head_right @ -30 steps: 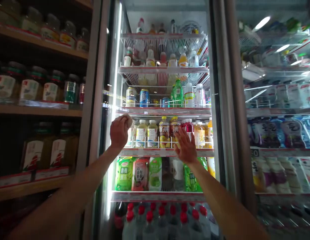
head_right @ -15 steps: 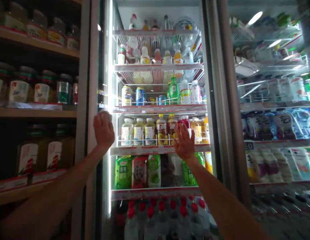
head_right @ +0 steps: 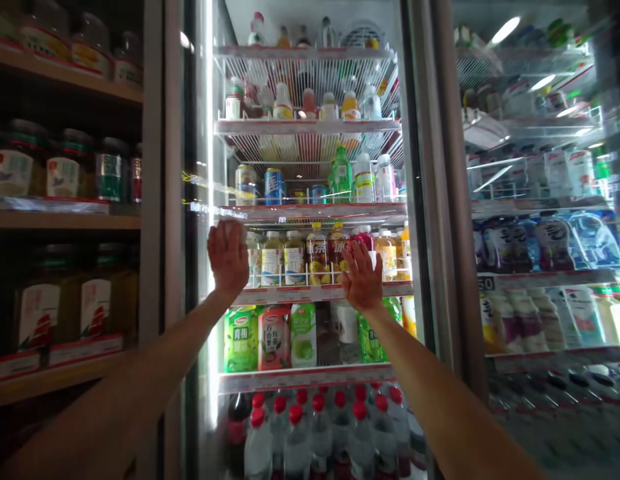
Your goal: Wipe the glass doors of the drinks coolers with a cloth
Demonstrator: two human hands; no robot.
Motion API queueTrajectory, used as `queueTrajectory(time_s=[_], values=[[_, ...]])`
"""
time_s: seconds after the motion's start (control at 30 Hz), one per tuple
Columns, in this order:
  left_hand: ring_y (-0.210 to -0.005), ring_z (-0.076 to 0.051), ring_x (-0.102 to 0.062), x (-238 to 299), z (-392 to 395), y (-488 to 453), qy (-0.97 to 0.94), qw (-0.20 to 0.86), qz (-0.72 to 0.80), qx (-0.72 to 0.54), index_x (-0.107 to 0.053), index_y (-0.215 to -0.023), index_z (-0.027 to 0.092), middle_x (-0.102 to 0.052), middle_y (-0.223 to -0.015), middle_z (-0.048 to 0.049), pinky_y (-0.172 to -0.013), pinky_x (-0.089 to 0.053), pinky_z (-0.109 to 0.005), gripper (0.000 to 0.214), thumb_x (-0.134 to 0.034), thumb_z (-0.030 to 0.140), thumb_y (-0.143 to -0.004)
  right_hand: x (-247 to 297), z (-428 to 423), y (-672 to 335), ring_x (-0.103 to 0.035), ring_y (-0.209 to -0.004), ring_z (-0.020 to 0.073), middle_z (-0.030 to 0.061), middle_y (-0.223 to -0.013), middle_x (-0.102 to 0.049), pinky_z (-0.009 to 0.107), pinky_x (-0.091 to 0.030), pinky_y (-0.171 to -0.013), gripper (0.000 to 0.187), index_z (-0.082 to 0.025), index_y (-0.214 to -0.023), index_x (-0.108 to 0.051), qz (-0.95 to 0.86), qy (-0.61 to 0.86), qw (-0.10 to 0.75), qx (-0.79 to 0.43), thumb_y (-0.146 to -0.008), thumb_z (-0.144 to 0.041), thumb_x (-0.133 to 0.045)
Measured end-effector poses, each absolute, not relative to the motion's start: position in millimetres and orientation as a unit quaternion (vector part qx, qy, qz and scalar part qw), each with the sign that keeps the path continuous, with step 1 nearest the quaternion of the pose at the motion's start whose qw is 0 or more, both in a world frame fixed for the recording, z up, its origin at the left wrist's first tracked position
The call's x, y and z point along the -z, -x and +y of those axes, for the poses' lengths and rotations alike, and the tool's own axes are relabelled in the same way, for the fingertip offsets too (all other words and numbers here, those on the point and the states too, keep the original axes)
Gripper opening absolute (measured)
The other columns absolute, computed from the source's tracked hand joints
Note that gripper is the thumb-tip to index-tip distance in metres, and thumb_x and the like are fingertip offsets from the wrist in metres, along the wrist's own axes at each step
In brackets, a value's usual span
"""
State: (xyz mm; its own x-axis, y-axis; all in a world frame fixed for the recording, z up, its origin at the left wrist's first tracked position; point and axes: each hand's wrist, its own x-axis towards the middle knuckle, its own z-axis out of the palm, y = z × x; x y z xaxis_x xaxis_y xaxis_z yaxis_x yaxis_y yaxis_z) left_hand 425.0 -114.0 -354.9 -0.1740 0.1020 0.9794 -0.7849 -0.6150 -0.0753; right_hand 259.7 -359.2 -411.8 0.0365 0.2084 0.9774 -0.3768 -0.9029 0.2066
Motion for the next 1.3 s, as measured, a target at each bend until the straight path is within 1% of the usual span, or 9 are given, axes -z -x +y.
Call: queueTrajectory(time_s=[0.17, 0.23, 0.47, 0.57, 0.7, 0.77, 0.97, 1.17, 1.3], values=[[-0.141, -0.023, -0.014, 402, -175, -382, -0.474, 0.051, -0.561, -0.677, -0.041, -0.135, 0.026, -0.037, -0.145, -0.0032, -0.112, -0.025, -0.042, 0.047, -0.044, 0.024, -0.088, 412, -360, -259, -0.026, -0.137, 0.0216, 0.0064, -0.15, -0.027, 0.046, -0.01, -0.112, 0.056, -0.025, -0.142, -0.028, -0.055, -0.692, 0.206, -0.69, -0.087, -0.029, -0.037], [-0.14, -0.022, -0.019, 404, -177, -380, -0.46, 0.012, -0.582, -0.67, -0.042, -0.134, 0.027, -0.04, -0.143, -0.0015, -0.112, -0.026, -0.04, 0.045, -0.044, 0.025, -0.089, 412, -361, -259, -0.026, -0.137, 0.0207, 0.006, -0.15, -0.028, 0.046, -0.012, -0.112, 0.056, -0.026, -0.143, -0.026, -0.056, -0.69, 0.211, -0.69, -0.087, -0.029, -0.036], [-0.141, -0.029, -0.011, 358, -119, -426, -0.567, 0.303, -0.317, -0.697, -0.035, -0.139, 0.018, -0.023, -0.151, -0.0127, -0.111, -0.02, -0.051, 0.052, -0.042, 0.03, -0.089, 412, -360, -259, -0.026, -0.138, 0.0199, 0.0087, -0.146, -0.034, 0.047, -0.016, -0.11, 0.051, -0.023, -0.138, -0.035, -0.068, -0.685, 0.219, -0.692, -0.087, -0.029, -0.036], [-0.142, -0.028, -0.006, 385, -143, -406, -0.547, 0.216, -0.425, -0.688, -0.038, -0.137, 0.02, -0.021, -0.152, -0.0091, -0.113, -0.018, -0.048, 0.052, -0.046, 0.031, -0.087, 411, -360, -258, -0.026, -0.138, 0.0203, 0.0087, -0.146, -0.034, 0.048, -0.016, -0.11, 0.05, -0.022, -0.137, -0.037, -0.07, -0.692, 0.215, -0.685, -0.087, -0.029, -0.036], [-0.141, -0.023, -0.012, 421, -168, -384, -0.478, 0.046, -0.573, -0.664, -0.041, -0.134, 0.025, -0.038, -0.145, -0.0035, -0.114, -0.019, -0.043, 0.047, -0.047, 0.029, -0.088, 411, -360, -257, -0.026, -0.137, 0.02, 0.0075, -0.147, -0.033, 0.047, -0.014, -0.111, 0.051, -0.023, -0.137, -0.036, -0.076, -0.704, 0.208, -0.675, -0.086, -0.028, -0.036], [-0.141, -0.022, -0.016, 418, -154, -394, -0.492, 0.065, -0.54, -0.679, -0.042, -0.134, 0.025, -0.042, -0.142, -0.0043, -0.113, -0.021, -0.044, 0.046, -0.044, 0.024, -0.088, 411, -360, -257, -0.026, -0.138, 0.0203, 0.0077, -0.148, -0.032, 0.047, -0.013, -0.112, 0.052, -0.023, -0.138, -0.036, -0.074, -0.707, 0.204, -0.673, -0.086, -0.028, -0.037], [-0.141, -0.024, -0.015, 396, -106, -430, -0.549, 0.295, -0.312, -0.717, -0.043, -0.135, 0.022, -0.031, -0.148, -0.0108, -0.11, -0.025, -0.048, 0.045, -0.041, 0.023, -0.09, 411, -359, -257, -0.023, -0.139, 0.0208, 0.0052, -0.149, -0.029, 0.049, -0.013, -0.112, 0.057, -0.026, -0.141, -0.029, -0.085, -0.716, 0.185, -0.668, -0.085, -0.028, -0.036], [-0.141, -0.021, -0.016, 447, -146, -395, -0.499, 0.074, -0.547, -0.668, -0.047, -0.13, 0.029, -0.042, -0.142, -0.0021, -0.113, -0.024, -0.043, 0.045, -0.046, 0.018, -0.086, 410, -358, -255, -0.024, -0.138, 0.0211, 0.0065, -0.148, -0.032, 0.049, -0.016, -0.111, 0.054, -0.024, -0.139, -0.034, -0.089, -0.721, 0.19, -0.661, -0.085, -0.029, -0.035], [-0.14, -0.023, -0.019, 436, -108, -419, -0.542, 0.156, -0.478, -0.673, -0.046, -0.131, 0.028, -0.038, -0.145, -0.005, -0.113, -0.021, -0.046, 0.045, -0.045, 0.018, -0.088, 410, -357, -255, -0.025, -0.138, 0.0201, 0.008, -0.147, -0.034, 0.047, -0.015, -0.111, 0.051, -0.022, -0.136, -0.04, -0.094, -0.722, 0.189, -0.659, -0.086, -0.029, -0.034]])
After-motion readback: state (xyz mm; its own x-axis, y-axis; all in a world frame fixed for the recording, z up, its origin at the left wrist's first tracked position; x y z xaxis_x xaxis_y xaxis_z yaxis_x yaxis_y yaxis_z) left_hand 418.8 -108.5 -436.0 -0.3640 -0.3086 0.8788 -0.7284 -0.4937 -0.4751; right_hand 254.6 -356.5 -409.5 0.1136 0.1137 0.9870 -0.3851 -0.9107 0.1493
